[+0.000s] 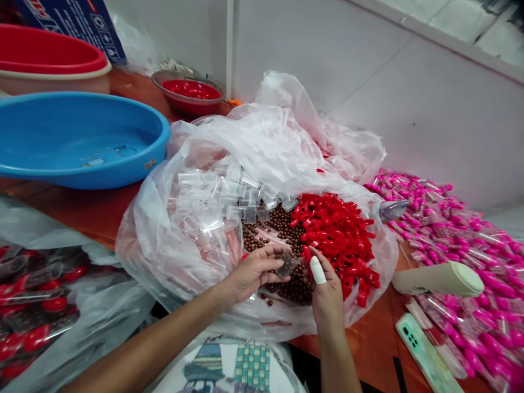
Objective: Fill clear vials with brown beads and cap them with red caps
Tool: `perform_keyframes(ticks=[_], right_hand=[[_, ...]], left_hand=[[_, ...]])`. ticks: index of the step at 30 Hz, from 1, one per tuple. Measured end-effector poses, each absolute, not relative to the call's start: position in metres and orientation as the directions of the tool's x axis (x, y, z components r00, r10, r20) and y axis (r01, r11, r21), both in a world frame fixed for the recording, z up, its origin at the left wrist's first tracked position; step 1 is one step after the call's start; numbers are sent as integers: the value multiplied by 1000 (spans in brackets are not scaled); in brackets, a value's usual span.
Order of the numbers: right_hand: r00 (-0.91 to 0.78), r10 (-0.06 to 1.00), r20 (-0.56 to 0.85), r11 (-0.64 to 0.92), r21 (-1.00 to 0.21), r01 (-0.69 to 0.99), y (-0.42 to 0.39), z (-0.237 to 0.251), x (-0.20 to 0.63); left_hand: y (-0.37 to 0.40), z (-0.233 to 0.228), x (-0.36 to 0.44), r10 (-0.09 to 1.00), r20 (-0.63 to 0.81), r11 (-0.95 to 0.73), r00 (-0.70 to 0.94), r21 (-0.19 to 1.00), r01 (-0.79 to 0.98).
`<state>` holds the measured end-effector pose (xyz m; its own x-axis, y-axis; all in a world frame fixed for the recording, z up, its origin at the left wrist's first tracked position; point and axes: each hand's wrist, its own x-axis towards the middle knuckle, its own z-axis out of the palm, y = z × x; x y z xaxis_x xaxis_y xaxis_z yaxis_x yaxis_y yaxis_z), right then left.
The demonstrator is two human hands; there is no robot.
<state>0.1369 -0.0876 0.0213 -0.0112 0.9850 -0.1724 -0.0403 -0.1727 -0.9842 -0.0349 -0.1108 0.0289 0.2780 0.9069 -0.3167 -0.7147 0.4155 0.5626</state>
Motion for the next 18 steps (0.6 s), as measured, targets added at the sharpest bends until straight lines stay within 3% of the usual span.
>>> perform_keyframes(ticks=[3,10,18], right_hand=[[-29,984,-177,-177,-984,1,-87,22,138],[-137,951,-277,-299,-938,-177,-84,26,141],[-154,969,-195,-210,-973,-92,-84,21,137]], left_hand=[[-111,28,-34,905,-334,417,264,569,-709],[-111,23,-32,897,-365,434,250,619,-654],[-114,19,-27,892,-382,451,243,703,-551]])
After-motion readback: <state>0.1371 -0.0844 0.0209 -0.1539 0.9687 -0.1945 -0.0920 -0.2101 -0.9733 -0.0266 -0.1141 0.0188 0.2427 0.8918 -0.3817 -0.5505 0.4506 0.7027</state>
